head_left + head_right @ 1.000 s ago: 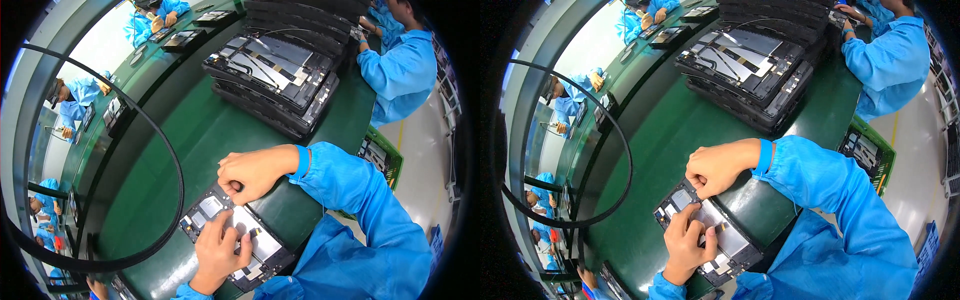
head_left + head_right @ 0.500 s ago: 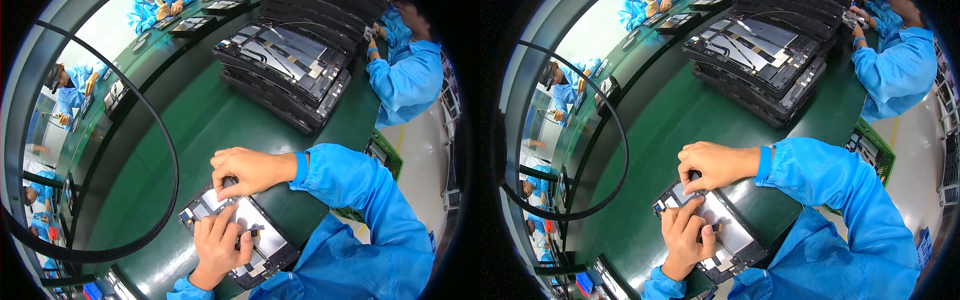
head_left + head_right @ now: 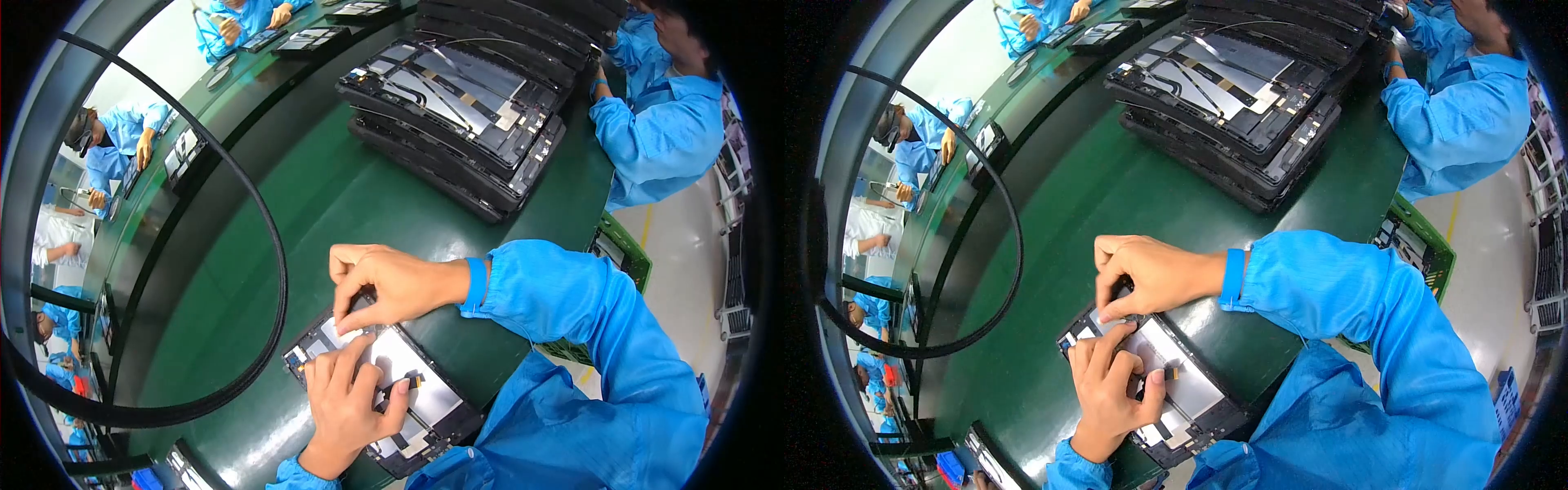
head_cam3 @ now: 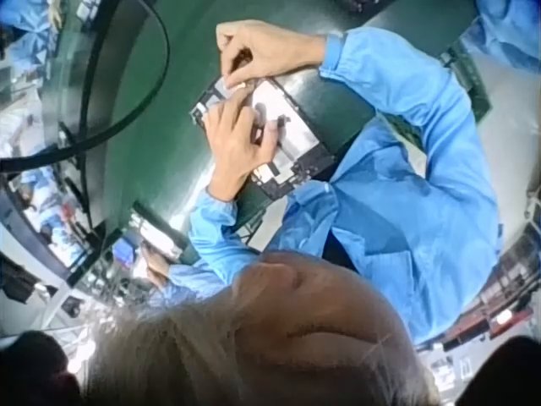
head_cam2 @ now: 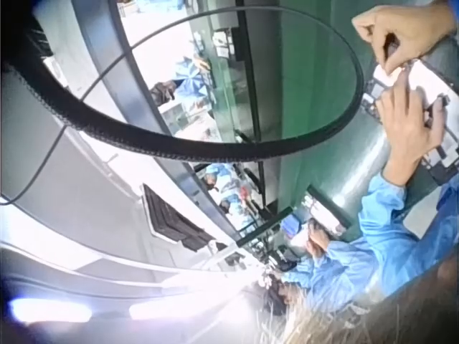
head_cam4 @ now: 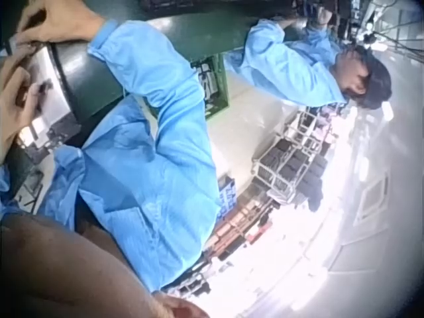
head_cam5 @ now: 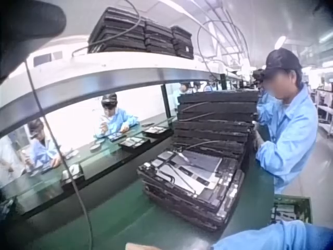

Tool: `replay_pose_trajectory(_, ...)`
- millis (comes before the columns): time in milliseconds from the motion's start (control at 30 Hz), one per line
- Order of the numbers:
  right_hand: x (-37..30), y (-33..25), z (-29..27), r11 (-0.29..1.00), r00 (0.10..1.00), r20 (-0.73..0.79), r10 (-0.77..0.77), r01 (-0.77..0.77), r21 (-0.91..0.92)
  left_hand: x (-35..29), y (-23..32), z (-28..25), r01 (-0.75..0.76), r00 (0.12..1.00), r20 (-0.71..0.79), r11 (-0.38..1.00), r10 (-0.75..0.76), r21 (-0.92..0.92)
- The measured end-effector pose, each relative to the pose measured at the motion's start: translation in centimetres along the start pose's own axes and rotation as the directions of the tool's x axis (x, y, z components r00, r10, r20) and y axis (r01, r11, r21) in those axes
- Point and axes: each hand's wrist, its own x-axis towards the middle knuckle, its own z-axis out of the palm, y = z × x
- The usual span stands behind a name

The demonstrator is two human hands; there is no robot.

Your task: The person assembles a tablet device by hand, connecting ribbon cables and internal components within a tablet frame, then attaching a display panel.

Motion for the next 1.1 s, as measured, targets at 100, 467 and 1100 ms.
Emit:
replay_pose_trajectory(100, -0.2, 0.1, -1.1, 0.988, 0.990, 0.044, -0.136, 0.133, 0.074, -0.1, 0.1, -0.2, 0.021, 1.000, 0.014, 1.000, -0.021, -0.001)
replay_pose_trajectory(467, -0.5, -0.6, -1.7, 0.987, 0.940, 0.333, -0.074, 0.117, -0.111, -0.1, -0.2, 0.5, 0.013, 0.998, -0.053, 0.997, -0.017, -0.071)
replay_pose_trajectory(1100, 0.0, -1.1, -1.9, 0.997, 0.927, 0.374, 0.013, 0.017, -0.078, -4.3, -1.8, -1.0, 0.019, 0.936, -0.338, 0.969, -0.104, -0.246)
